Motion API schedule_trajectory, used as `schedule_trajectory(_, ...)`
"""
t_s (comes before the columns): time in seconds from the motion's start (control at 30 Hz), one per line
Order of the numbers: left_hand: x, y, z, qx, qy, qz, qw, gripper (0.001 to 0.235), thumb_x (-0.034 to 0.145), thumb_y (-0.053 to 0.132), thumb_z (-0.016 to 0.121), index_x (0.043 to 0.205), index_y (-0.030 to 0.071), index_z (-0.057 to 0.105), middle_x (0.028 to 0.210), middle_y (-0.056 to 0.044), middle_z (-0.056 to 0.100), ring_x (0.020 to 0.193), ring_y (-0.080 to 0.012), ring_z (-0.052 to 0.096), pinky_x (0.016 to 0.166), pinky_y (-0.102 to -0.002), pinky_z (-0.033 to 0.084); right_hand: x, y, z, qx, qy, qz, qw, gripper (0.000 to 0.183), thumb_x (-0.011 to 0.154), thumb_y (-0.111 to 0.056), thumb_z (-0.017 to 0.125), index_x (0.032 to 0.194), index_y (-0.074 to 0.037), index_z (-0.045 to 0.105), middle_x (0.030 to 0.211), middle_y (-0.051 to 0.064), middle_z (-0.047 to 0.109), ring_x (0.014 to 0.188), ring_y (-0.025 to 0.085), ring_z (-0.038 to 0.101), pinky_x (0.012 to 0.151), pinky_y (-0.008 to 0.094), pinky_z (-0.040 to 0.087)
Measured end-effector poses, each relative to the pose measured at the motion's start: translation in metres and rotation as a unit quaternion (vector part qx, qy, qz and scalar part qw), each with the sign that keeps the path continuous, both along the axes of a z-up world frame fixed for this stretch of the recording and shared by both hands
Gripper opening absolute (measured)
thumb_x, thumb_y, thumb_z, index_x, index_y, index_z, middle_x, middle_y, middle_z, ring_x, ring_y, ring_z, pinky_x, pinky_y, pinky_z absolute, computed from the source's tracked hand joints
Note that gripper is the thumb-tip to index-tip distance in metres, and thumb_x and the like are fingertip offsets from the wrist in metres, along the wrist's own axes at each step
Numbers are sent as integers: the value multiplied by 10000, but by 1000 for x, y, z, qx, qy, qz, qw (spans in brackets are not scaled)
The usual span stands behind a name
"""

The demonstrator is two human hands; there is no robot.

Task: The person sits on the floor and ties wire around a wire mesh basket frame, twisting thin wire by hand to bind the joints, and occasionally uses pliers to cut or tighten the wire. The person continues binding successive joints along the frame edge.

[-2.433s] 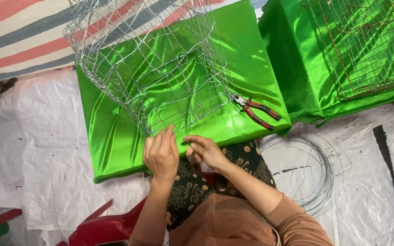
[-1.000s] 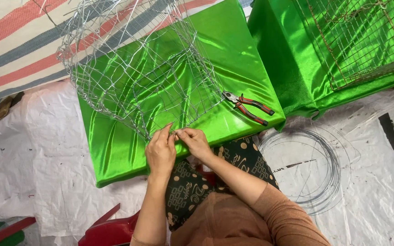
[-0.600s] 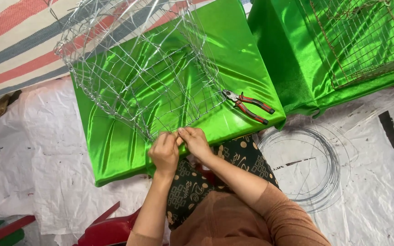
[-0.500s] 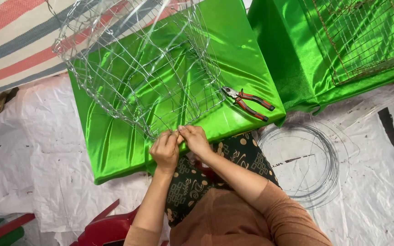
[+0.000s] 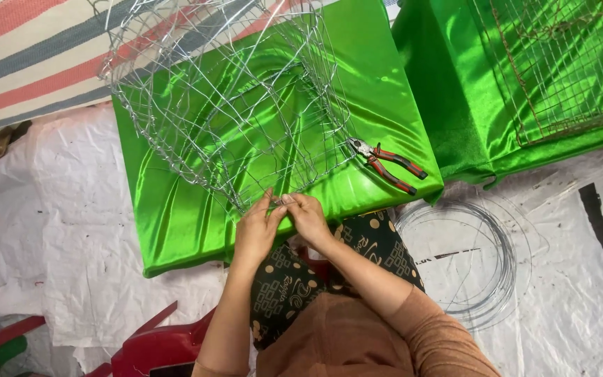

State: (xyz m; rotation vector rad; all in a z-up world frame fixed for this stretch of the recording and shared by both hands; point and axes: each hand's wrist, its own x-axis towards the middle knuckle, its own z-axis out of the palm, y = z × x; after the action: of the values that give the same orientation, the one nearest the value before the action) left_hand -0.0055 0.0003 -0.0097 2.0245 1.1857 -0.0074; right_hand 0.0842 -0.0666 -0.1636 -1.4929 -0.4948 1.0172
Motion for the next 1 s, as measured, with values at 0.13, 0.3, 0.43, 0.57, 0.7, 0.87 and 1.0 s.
schedule_trajectory(0.13,1,5,-5,-87,12,35,995,527,1007,274,634,1462,37,514,1260,-281,660,613,-207,672,619,-390,570,3,-2,8,-8,-5,15,1000,268,1005,-212,668,904,10,777,837,188,754,836,243,692,790,418,546)
schedule_trajectory(0.3,0,8,-22,-84,-9,56,995,353,921,185,751,1242,65,663,934,-131,720,525,-177,630,553,-327,489,19,-3,51,-52,-25,68,996,266,991,-227,643,862,-40,781,768,132,752,784,227,696,766,394,550)
schedule_trajectory(0.43,-1,7,-35,-72,-22,83,994,285,901,123,754,1180,99,706,862,-108,728,499,-158,599,526,-289,461,25,-1,36,-65,-45,89,993,272,976,-249,656,833,-51,777,771,142,755,796,284,721,755,416,550)
schedule_trajectory(0.57,1,3,-37,-70,-40,98,992,285,895,127,773,1171,90,716,819,-86,727,470,-118,526,494,-253,414,32,-3,32,-69,-70,114,989,232,950,-200,653,853,-26,772,805,185,750,832,317,722,772,442,545)
schedule_trajectory(0.7,6,-1,-8,-66,-55,129,988,260,906,71,758,1158,24,714,774,-102,686,491,-138,533,518,-279,443,39,-16,36,-15,-14,161,987,208,1012,-171,587,997,-105,783,733,78,766,542,158,672,553,293,543)
schedule_trajectory(0.87,1,5,-9,-63,-71,150,984,233,887,63,761,1114,23,726,744,-71,680,492,-117,533,515,-263,437,33,-45,56,-12,45,180,983,277,1031,-82,523,1222,-86,724,663,52,722,453,88,530,447,223,444)
schedule_trajectory(1.0,4,1,-13,-69,-68,162,982,217,924,55,736,1134,1,714,757,-89,687,482,-127,534,503,-263,464,33,-53,68,-34,62,197,978,278,1054,-89,501,1240,-65,705,589,36,693,422,69,431,421,191,354)
